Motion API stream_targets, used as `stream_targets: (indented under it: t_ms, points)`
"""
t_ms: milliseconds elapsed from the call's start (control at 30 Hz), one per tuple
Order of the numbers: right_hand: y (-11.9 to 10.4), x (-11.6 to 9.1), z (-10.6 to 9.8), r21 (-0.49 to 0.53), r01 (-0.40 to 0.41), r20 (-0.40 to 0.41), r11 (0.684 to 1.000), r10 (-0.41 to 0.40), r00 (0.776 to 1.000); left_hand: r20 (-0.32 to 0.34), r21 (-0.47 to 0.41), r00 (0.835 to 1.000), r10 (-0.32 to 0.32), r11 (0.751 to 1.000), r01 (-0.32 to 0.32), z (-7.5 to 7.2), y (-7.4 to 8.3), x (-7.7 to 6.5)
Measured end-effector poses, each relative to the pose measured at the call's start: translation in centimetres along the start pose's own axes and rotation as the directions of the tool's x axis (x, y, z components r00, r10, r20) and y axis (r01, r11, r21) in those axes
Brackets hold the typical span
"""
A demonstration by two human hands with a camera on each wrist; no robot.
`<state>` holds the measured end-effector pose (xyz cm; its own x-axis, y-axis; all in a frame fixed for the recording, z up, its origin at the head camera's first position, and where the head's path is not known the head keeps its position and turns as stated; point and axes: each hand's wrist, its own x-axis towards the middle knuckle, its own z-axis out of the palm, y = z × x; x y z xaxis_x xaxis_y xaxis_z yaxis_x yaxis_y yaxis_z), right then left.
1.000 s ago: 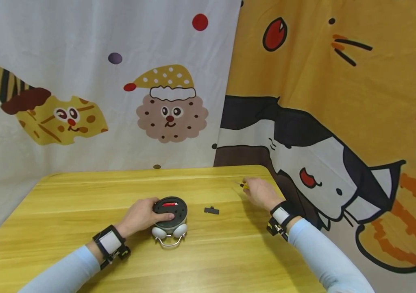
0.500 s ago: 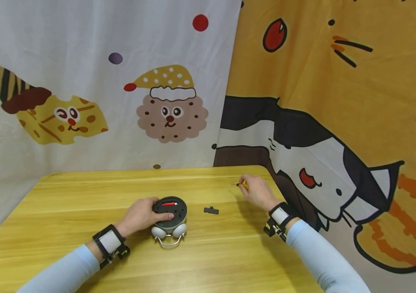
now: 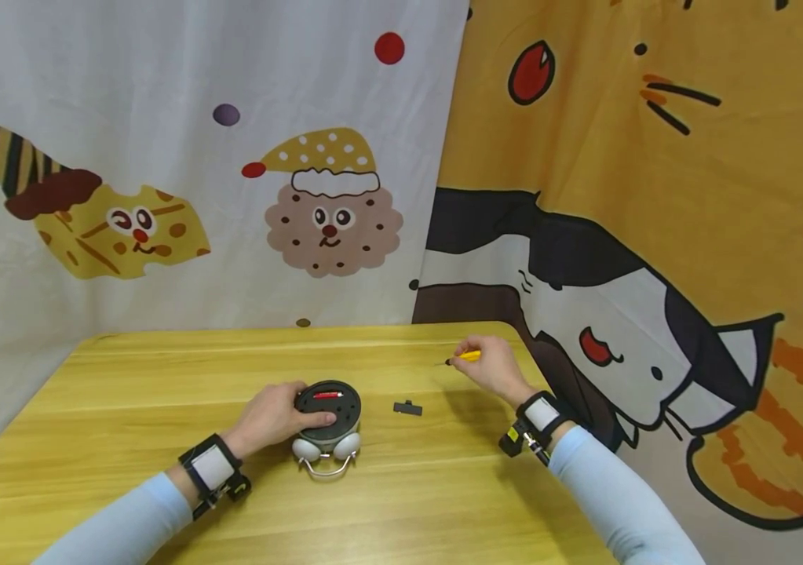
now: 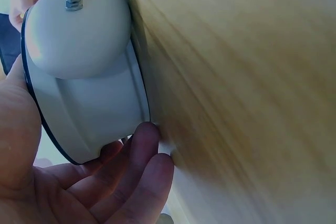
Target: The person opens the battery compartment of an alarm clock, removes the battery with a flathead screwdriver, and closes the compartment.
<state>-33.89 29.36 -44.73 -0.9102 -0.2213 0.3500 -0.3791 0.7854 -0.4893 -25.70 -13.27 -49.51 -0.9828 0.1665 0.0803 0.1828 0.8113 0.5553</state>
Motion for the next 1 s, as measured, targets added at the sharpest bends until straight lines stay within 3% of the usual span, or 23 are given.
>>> stream_targets:
  t_ms: [100,200,333,500,567,767,1000]
  points:
    - [-0.4,0.2,0.0,0.145,-0.078,0.013,0.986,0.077,0.997,0.001,0.003,1.0,0.002,1.0,-0.002,0.0,0.0,0.0]
    - [-0.8,0.4,0.2,0.307,-0.142,0.028,0.941,0.14,0.99,0.0,0.002,1.0,0.001,1.0,-0.001,0.0,0.0,0.0]
    - [-1.3,0.7,0.8,0.483,-0.212,0.052,0.849,0.213,0.976,-0.002,0.005,1.0,0.002,1.0,-0.002,-0.1,0.0,-0.1]
    - [-2.2,1.0,2.0,0.654,-0.271,0.076,0.706,0.295,0.952,-0.011,0.008,1.0,0.011,1.0,-0.011,-0.1,0.0,-0.2]
    - [-2.6,1.0,2.4,0.696,-0.275,0.075,0.664,0.313,0.947,-0.015,0.006,1.0,0.018,1.0,-0.018,-0.1,0.0,-0.2]
    - [-3.6,1.3,3.3,0.738,-0.266,0.05,0.619,0.344,0.938,-0.015,-0.001,0.999,0.029,1.0,-0.029,0.0,-0.1,-0.1]
    - [-4.1,1.6,3.7,0.795,-0.274,0.079,0.541,0.355,0.931,-0.013,-0.004,1.0,0.028,1.0,-0.028,-0.1,-0.1,0.0]
